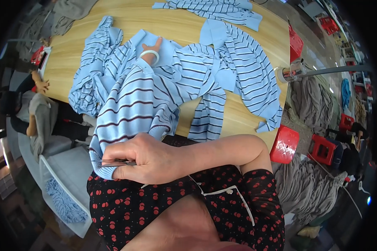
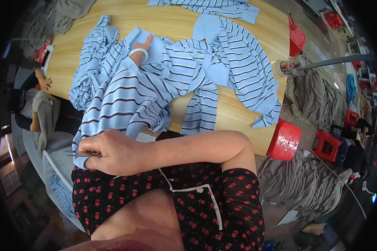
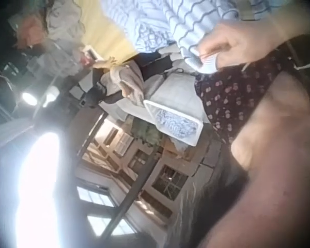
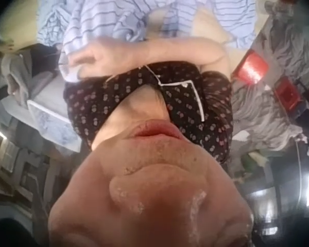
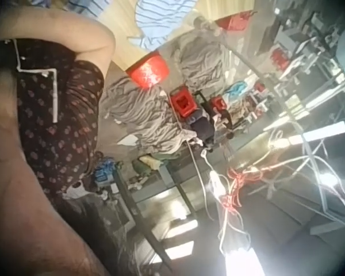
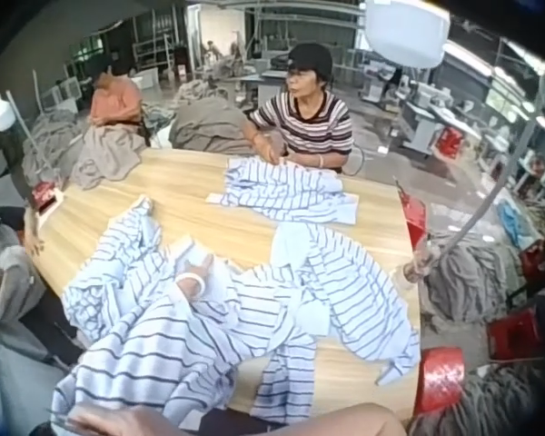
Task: Trimming loose threads from blue and white striped shirts on a workbench.
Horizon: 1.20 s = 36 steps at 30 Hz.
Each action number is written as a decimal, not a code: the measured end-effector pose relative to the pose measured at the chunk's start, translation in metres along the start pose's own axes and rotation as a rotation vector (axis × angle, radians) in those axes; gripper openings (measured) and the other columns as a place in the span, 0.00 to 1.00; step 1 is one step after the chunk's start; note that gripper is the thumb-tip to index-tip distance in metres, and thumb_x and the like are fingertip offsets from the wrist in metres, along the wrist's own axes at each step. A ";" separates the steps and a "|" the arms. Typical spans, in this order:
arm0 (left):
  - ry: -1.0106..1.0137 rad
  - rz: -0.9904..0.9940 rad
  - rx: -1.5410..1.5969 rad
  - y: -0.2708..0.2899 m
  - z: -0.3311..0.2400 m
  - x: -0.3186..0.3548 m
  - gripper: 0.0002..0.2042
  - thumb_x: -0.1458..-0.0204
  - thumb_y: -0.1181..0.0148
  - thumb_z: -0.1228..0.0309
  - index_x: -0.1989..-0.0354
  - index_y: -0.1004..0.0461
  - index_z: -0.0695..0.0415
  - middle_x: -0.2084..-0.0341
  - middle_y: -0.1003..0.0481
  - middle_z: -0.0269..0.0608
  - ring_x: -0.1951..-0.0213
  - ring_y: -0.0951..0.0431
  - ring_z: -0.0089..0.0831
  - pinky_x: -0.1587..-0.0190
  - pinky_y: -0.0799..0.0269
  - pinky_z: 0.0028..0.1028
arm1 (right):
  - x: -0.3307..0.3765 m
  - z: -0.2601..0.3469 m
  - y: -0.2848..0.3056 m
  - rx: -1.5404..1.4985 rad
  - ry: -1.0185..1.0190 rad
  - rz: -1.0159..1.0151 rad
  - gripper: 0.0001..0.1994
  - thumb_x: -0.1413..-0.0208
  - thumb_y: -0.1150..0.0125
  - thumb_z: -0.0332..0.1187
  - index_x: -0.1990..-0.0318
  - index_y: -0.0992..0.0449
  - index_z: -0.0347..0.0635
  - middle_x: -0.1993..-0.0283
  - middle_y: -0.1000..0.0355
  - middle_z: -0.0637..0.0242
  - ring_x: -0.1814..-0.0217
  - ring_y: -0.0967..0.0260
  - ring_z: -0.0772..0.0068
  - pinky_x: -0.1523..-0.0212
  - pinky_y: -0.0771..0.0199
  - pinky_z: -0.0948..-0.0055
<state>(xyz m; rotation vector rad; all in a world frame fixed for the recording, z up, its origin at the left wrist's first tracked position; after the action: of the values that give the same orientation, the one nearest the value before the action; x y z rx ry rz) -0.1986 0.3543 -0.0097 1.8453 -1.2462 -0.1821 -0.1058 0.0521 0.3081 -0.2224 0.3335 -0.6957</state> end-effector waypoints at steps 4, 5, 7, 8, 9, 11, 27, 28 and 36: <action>-0.200 0.154 -0.277 -0.039 -0.031 0.009 0.46 0.71 0.51 0.35 0.45 0.47 0.55 0.48 0.44 0.57 0.45 0.47 0.48 0.45 0.50 0.39 | -0.007 -0.014 0.023 -0.009 -0.029 -0.125 0.07 0.60 0.48 0.29 0.74 0.35 0.33 0.80 0.37 0.54 0.80 0.41 0.62 0.76 0.41 0.69; -0.243 0.167 -0.360 -0.032 -0.031 0.008 0.45 0.71 0.51 0.35 0.46 0.45 0.55 0.49 0.44 0.57 0.45 0.46 0.48 0.45 0.50 0.39 | -0.011 -0.016 0.019 -0.001 -0.018 -0.108 0.07 0.60 0.48 0.29 0.74 0.35 0.33 0.80 0.38 0.54 0.81 0.41 0.62 0.77 0.42 0.69; -0.376 0.236 -0.521 -0.038 -0.052 0.027 0.43 0.71 0.51 0.36 0.47 0.42 0.55 0.49 0.43 0.56 0.46 0.44 0.48 0.46 0.49 0.39 | -0.014 -0.018 0.022 0.026 -0.011 -0.132 0.07 0.60 0.48 0.29 0.74 0.34 0.33 0.81 0.38 0.54 0.81 0.41 0.62 0.77 0.42 0.69; -0.434 0.256 -0.596 -0.036 -0.057 0.032 0.43 0.71 0.50 0.36 0.48 0.41 0.55 0.50 0.42 0.56 0.47 0.43 0.47 0.46 0.48 0.39 | -0.015 -0.020 0.020 0.019 -0.026 -0.126 0.07 0.60 0.49 0.29 0.74 0.34 0.33 0.81 0.38 0.53 0.82 0.40 0.63 0.77 0.42 0.69; -0.491 0.273 -0.670 -0.034 -0.060 0.038 0.42 0.71 0.50 0.36 0.49 0.39 0.55 0.50 0.41 0.55 0.47 0.42 0.47 0.47 0.47 0.39 | -0.015 -0.021 0.018 0.012 -0.040 -0.118 0.08 0.60 0.49 0.29 0.74 0.34 0.33 0.81 0.38 0.53 0.82 0.40 0.63 0.77 0.41 0.69; -0.590 0.067 -0.613 -0.030 -0.055 0.050 0.28 0.63 0.49 0.45 0.60 0.30 0.56 0.56 0.36 0.54 0.58 0.32 0.48 0.55 0.37 0.40 | -0.014 -0.022 0.013 0.055 -0.030 -0.081 0.06 0.57 0.48 0.29 0.72 0.33 0.35 0.81 0.39 0.61 0.81 0.43 0.72 0.77 0.43 0.74; -1.478 0.623 -0.229 0.084 0.038 0.371 0.19 0.46 0.62 0.70 0.46 0.47 0.63 0.49 0.41 0.48 0.46 0.44 0.31 0.47 0.44 0.29 | 0.206 -0.027 0.165 0.210 0.053 -1.146 0.09 0.52 0.47 0.35 0.70 0.30 0.38 0.76 0.35 0.76 0.77 0.42 0.87 0.77 0.42 0.85; -1.447 0.749 -0.216 0.085 0.038 0.372 0.19 0.46 0.62 0.70 0.46 0.46 0.63 0.49 0.41 0.47 0.46 0.43 0.31 0.47 0.44 0.29 | 0.241 -0.044 0.183 0.320 0.018 -1.237 0.09 0.52 0.47 0.35 0.70 0.30 0.38 0.77 0.35 0.76 0.77 0.42 0.87 0.77 0.42 0.84; -1.131 1.045 -0.665 0.101 -0.052 0.433 0.25 0.61 0.41 0.70 0.51 0.38 0.59 0.52 0.36 0.44 0.51 0.37 0.32 0.47 0.45 0.27 | 0.357 -0.120 0.151 0.778 -0.216 -1.255 0.14 0.54 0.47 0.41 0.70 0.29 0.38 0.77 0.33 0.53 0.76 0.35 0.62 0.71 0.37 0.71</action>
<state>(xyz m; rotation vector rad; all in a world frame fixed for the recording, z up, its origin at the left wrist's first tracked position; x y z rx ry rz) -0.0280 0.0224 0.2385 0.2608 -2.3359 -0.9735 0.1948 -0.0806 0.0701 0.2865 -0.3635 -1.9545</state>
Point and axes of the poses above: each hand's wrist, its own x-axis away from the middle knuckle, its own y-axis out of the back of the hand, z = x × y, the point moved 5 cm from there along -x, towards the middle knuckle
